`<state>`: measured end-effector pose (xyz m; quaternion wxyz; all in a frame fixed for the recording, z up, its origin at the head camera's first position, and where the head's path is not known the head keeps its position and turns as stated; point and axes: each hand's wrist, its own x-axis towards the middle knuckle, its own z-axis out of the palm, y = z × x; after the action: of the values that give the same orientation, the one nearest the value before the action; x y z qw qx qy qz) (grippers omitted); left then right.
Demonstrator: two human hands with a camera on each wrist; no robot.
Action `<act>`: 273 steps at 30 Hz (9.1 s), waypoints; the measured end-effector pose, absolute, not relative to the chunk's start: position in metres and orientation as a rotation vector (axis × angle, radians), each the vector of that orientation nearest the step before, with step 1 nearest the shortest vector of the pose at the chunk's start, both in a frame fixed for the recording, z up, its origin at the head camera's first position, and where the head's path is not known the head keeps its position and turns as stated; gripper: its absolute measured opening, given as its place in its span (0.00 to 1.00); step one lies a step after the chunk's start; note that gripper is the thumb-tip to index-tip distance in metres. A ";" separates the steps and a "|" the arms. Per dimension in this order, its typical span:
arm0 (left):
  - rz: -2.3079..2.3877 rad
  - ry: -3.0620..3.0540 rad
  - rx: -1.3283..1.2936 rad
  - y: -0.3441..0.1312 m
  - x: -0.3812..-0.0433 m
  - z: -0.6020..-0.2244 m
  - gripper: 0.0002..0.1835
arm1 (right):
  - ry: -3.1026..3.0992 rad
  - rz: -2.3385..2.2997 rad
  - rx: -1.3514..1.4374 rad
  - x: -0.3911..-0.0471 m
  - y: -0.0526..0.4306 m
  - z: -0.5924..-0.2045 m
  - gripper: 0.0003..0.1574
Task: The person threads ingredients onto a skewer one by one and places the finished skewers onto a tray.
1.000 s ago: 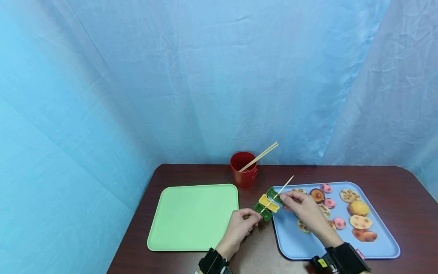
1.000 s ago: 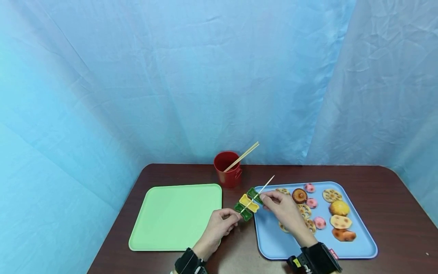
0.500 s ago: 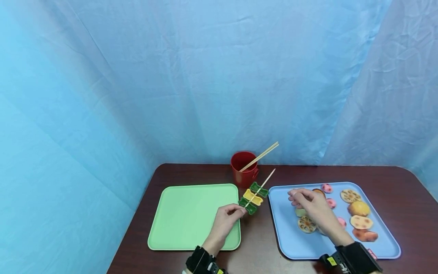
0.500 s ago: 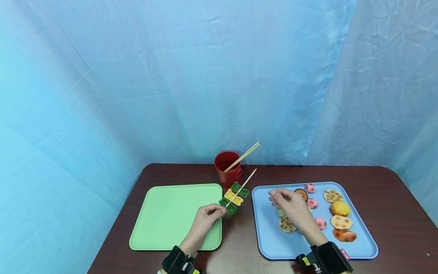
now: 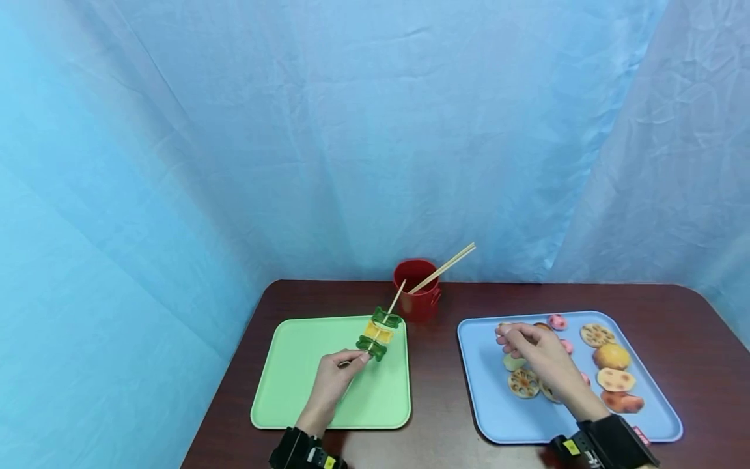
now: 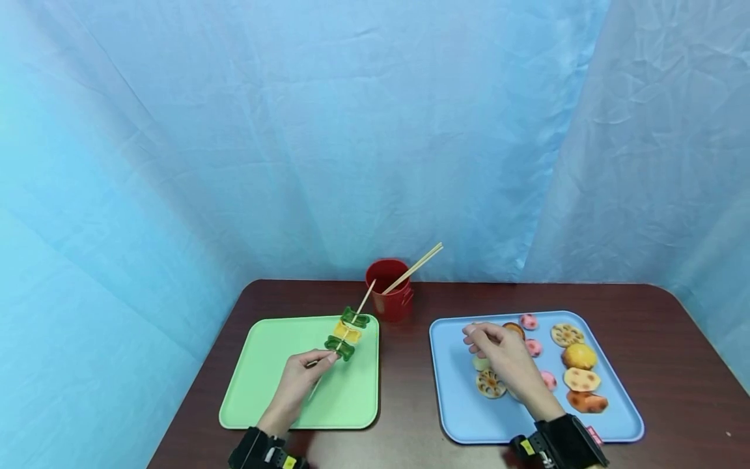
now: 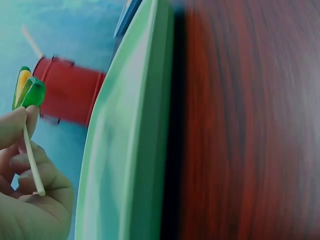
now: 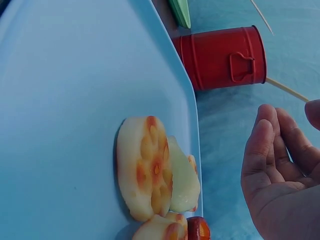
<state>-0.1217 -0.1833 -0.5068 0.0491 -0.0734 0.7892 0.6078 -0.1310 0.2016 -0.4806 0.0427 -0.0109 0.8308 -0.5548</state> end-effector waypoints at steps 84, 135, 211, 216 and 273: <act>1.006 3.122 0.384 -0.177 -0.147 -0.480 0.16 | 2.778 -1.473 -0.084 -0.133 0.208 -0.471 0.27; 1.381 2.952 0.305 -0.121 -0.134 -0.507 0.12 | 3.350 -1.392 -0.293 -0.195 0.172 -0.396 0.22; 2.753 1.620 0.087 -0.073 -0.130 -0.488 0.14 | 1.767 -2.464 0.511 -0.109 0.136 -0.478 0.26; 2.675 1.760 0.132 -0.083 -0.129 -0.489 0.16 | 1.946 -2.318 0.480 -0.114 0.158 -0.473 0.29; 1.592 2.645 0.446 -0.107 -0.131 -0.502 0.12 | 2.927 -0.520 -0.447 -0.114 0.224 -0.489 0.19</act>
<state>-0.1308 -0.1075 -0.5023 0.0111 0.1429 0.8479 0.5103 -0.1135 0.2245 -0.4888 0.0679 -0.1483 0.9714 -0.1726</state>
